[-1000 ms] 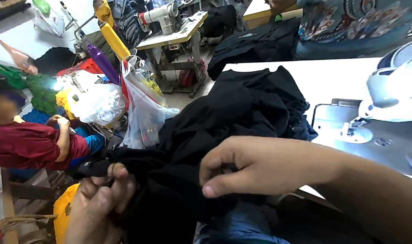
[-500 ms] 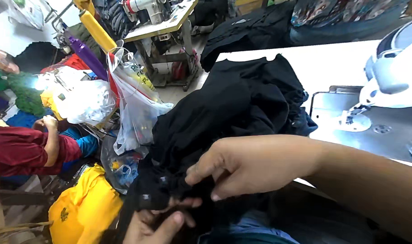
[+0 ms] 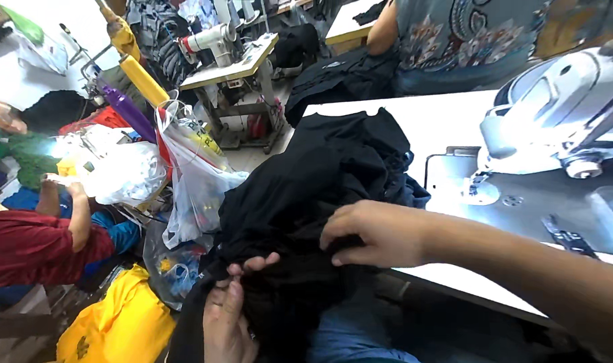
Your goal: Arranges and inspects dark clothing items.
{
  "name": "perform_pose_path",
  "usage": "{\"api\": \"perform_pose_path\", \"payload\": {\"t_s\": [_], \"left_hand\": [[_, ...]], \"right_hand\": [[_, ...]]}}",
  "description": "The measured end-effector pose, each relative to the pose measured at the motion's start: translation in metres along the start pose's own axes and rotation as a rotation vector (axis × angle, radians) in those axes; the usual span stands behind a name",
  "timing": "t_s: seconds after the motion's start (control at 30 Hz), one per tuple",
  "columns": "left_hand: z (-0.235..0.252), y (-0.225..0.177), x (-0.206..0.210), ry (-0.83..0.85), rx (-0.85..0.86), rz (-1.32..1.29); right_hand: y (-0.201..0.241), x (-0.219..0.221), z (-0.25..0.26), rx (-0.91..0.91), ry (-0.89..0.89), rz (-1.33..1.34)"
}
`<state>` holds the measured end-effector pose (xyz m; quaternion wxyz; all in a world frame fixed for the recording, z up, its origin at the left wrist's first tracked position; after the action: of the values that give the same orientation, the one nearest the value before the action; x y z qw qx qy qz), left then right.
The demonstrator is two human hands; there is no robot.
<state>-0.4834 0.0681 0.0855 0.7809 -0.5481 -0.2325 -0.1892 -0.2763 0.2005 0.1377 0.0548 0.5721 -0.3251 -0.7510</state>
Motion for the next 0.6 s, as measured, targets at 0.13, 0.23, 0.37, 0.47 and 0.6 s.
{"api": "perform_pose_path", "payload": {"t_s": [0.13,0.23,0.37,0.47,0.6], "left_hand": [[0.005,0.016,0.008,0.058,-0.071,0.051],[0.010,0.021,0.021,0.156,-0.153,0.358],[0.016,0.021,0.041,0.254,-0.216,0.548],[0.017,0.013,0.031,0.178,-0.267,0.476],[0.013,0.001,0.011,0.130,-0.240,0.291]], "right_hand": [[0.002,-0.009,-0.013,-0.081,-0.023,-0.066],[0.029,-0.031,0.001,-0.161,0.036,-0.047],[0.055,-0.029,0.024,-0.284,-0.031,-0.092],[0.037,-0.031,0.020,-0.345,-0.049,0.083],[-0.014,-0.035,-0.001,-0.041,0.108,0.129]]}}
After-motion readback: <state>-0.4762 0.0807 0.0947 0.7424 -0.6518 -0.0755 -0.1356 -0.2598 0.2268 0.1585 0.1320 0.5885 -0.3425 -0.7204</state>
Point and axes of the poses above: each hand's wrist, its own z-axis towards the middle knuckle, its own x-axis out of the palm, y = z × x, the point moved 4 cm from there along z, towards the middle knuckle, and after that the axes turned 2 degrees about -x, right-handed, at the moved point
